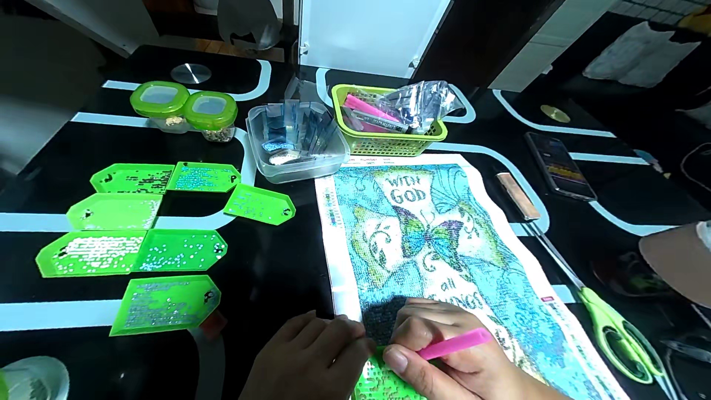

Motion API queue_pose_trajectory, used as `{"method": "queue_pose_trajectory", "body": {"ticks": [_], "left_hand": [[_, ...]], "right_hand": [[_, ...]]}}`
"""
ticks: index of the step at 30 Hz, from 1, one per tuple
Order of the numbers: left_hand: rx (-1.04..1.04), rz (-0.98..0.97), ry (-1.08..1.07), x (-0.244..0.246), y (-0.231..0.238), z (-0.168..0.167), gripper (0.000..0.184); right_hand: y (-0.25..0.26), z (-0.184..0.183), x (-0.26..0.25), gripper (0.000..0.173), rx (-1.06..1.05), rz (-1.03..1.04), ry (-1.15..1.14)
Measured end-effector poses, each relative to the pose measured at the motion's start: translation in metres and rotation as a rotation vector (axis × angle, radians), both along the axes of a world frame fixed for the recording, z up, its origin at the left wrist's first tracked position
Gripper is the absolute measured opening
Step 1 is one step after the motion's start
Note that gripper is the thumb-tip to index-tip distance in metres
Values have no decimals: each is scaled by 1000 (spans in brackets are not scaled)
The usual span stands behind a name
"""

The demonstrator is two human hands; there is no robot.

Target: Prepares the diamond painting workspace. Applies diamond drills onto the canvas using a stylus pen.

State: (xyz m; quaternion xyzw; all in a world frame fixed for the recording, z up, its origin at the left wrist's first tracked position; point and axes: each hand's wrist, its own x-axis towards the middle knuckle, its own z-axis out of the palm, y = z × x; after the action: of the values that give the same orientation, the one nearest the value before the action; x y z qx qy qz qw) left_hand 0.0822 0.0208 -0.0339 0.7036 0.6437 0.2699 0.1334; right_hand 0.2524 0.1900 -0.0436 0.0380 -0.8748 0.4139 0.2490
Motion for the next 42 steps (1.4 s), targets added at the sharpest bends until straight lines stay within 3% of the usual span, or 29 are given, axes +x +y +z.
{"method": "queue_pose_trajectory", "body": {"ticks": [5,9,12,17,24,34,42], "left_hand": [[2,3,8,0,0,0,39],[-20,-5,-15,0,0,1,39],[-50,-21,-34,-2,1,4,39],[-75,-39,-43,-3,2,7,40],[-89,-49,-60,-4,1,8,41],[-100,-40,-84,-4,0,9,41],[-102,-48,-67,-4,1,9,41]], "right_hand": [[1,0,0,27,-18,7,2],[4,-2,0,25,-319,-41,11],[11,1,0,26,-557,-215,1],[24,4,-1,27,-732,-410,-44],[21,-9,-1,26,-350,-347,-19],[20,-11,-2,27,-280,-360,-18],[12,-7,-4,28,106,-407,16]]}}
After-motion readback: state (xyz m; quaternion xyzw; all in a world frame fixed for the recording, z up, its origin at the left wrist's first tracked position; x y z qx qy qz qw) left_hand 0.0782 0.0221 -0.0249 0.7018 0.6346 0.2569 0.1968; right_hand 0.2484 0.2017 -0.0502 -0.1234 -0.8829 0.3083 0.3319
